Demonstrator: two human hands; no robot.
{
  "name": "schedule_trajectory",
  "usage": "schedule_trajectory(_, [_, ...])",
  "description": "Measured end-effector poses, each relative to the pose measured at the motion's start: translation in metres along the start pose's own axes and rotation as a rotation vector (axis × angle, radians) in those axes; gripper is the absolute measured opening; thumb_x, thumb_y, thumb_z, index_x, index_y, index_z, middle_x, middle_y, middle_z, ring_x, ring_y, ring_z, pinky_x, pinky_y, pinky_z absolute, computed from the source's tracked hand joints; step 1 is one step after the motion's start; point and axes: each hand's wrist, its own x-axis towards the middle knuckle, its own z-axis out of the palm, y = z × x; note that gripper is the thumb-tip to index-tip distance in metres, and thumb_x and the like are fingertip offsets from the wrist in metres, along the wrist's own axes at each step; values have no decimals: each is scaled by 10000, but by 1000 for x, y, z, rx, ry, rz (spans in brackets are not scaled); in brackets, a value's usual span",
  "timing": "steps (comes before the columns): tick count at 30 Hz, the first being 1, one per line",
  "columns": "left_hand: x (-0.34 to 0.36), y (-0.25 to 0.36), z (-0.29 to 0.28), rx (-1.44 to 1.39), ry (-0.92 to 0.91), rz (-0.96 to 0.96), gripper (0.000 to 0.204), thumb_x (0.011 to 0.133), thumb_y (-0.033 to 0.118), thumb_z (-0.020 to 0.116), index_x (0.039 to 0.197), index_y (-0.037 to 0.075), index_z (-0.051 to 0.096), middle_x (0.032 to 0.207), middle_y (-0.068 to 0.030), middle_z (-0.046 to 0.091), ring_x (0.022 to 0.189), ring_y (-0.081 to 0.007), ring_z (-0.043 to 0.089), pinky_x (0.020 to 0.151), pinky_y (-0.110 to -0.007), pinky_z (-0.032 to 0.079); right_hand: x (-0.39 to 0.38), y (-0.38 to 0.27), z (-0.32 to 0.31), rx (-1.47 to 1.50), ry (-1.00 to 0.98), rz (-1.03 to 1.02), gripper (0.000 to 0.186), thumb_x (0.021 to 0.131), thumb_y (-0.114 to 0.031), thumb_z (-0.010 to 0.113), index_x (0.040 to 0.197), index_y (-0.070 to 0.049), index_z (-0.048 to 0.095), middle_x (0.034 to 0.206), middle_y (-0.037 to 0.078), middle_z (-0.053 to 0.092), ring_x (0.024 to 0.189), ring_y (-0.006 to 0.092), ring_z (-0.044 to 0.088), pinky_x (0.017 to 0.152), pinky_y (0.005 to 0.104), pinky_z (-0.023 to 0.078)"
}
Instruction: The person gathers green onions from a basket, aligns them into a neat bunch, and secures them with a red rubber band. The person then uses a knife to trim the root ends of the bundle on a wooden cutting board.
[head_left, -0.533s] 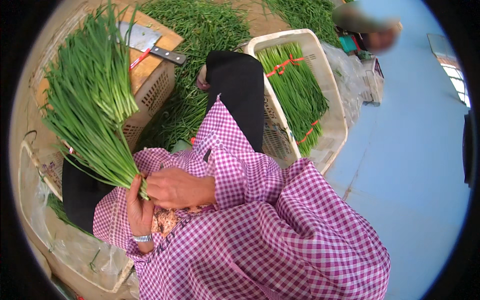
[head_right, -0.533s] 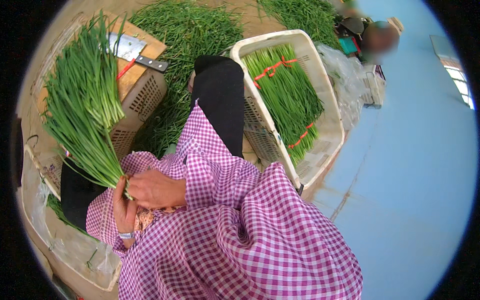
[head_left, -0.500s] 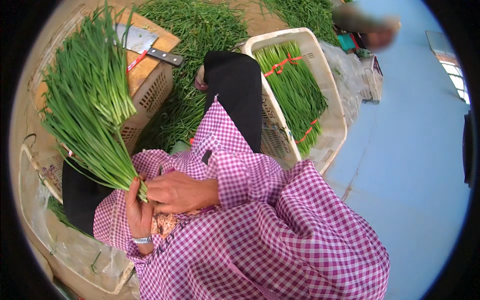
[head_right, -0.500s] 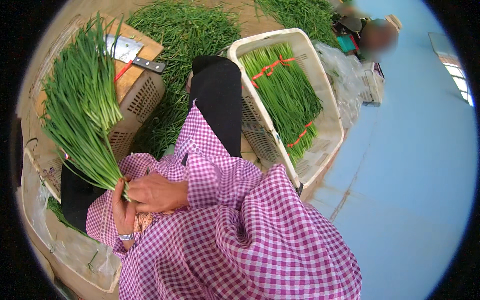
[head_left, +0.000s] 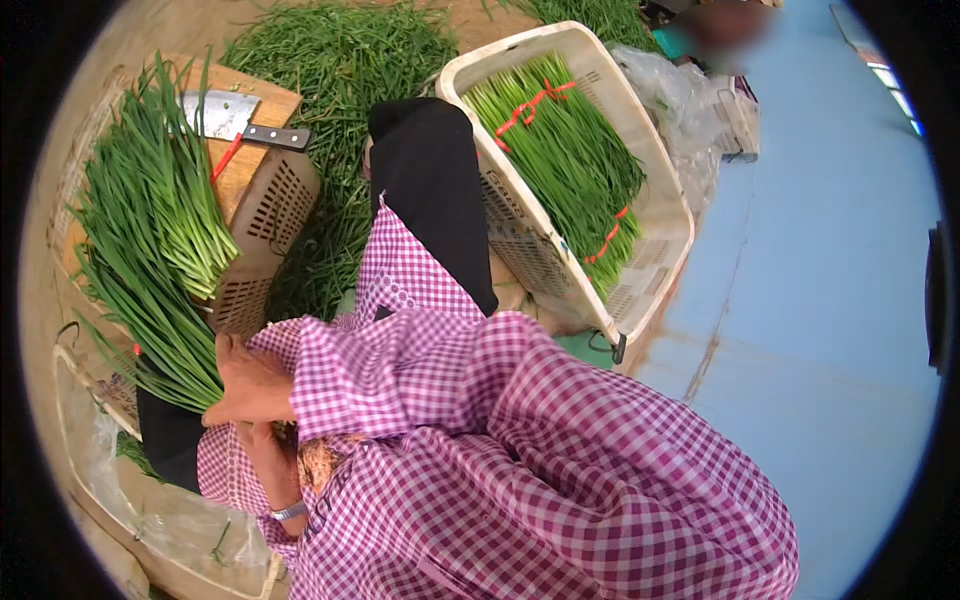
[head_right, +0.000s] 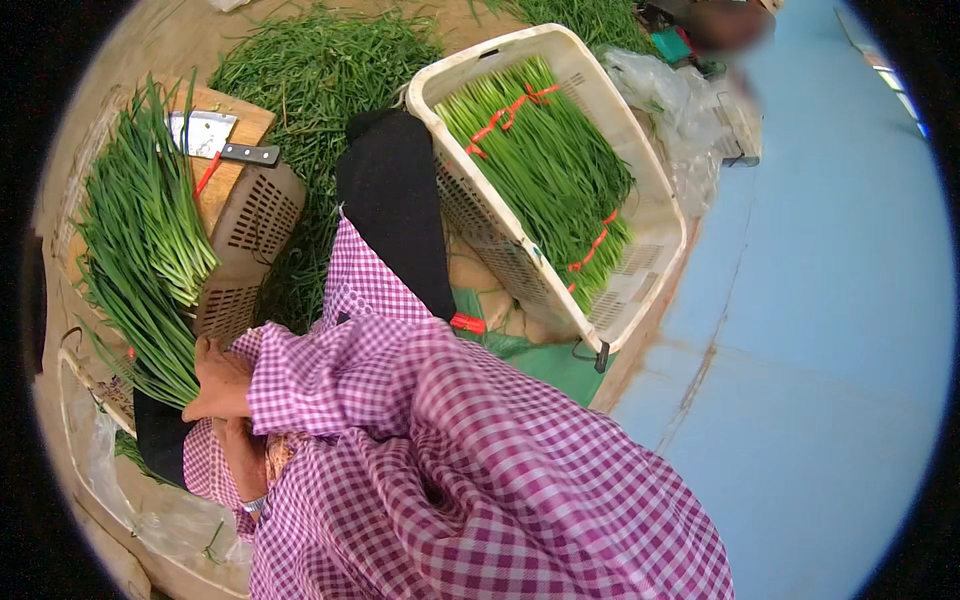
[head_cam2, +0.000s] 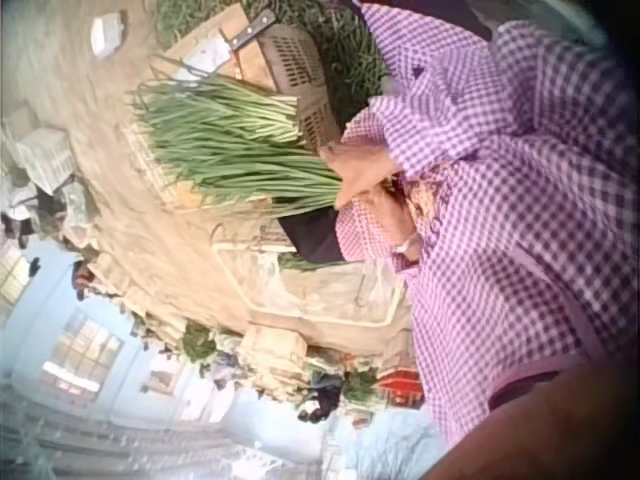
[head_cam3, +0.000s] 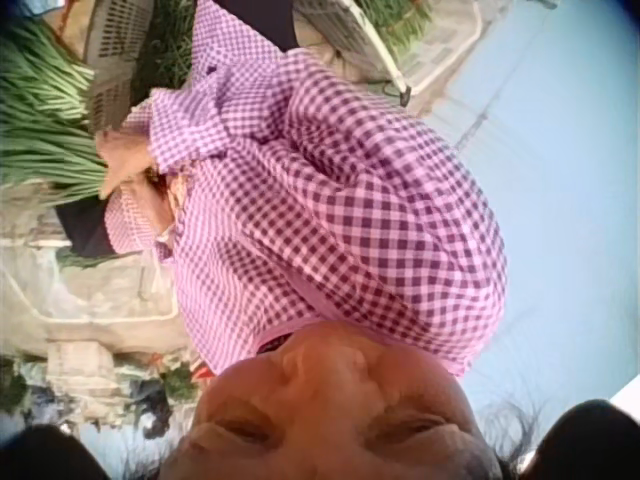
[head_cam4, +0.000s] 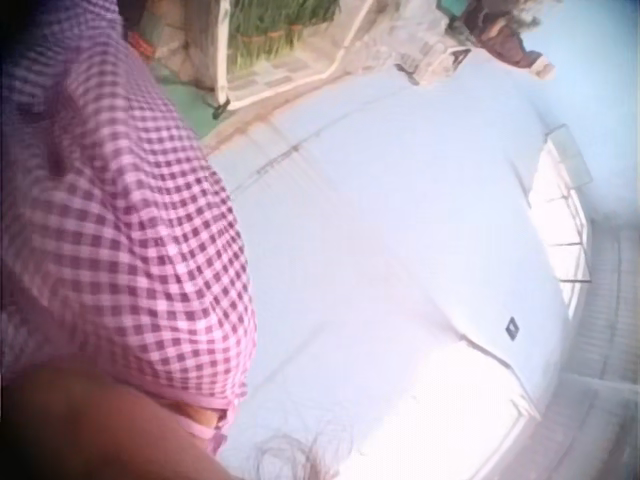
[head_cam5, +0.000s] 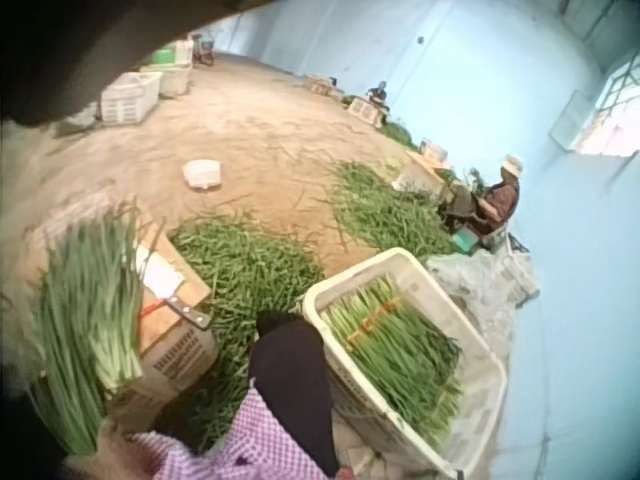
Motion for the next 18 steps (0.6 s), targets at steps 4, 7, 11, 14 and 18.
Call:
schedule_trajectory(4, [-2,-26,-31,354,65,183,613,929,248,514,1387,-48,234,1381,-193,352,1225,-311,398,1016,-364,326,-1,-12,22,31,102,64,1058,530,-309,753,1297,171,206,1184,338,407,956,442,558,780,462,490])
schedule_trajectory(7, [3,-37,-44,589,102,311,654,908,248,548,1395,-46,226,1380,-215,353,1247,-311,386,1018,-364,325,-4,-18,25,113,154,145,935,553,-237,733,1257,154,257,1182,337,400,962,451,552,797,473,482])
schedule_trajectory(11, [-7,-9,-9,762,164,413,705,874,239,588,1396,-50,212,1347,-251,378,1234,-331,399,1005,-367,329,15,-4,43,154,184,195,786,615,-187,698,1221,133,314,1095,298,505,923,395,593,775,429,500])
schedule_trajectory(14, [-8,-12,-15,803,130,365,694,871,218,590,1392,-43,213,1316,-251,407,1202,-332,425,990,-367,338,20,-1,34,221,36,292,702,629,-183,682,1176,113,357,989,259,572,902,376,607,762,408,505])
schedule_trajectory(18, [-30,39,26,721,54,111,593,902,180,552,1342,-74,246,1272,-195,448,1123,-284,472,963,-341,361,14,0,1,382,-43,262,593,610,-138,654,1105,93,423,845,230,597,777,347,619,682,384,494])
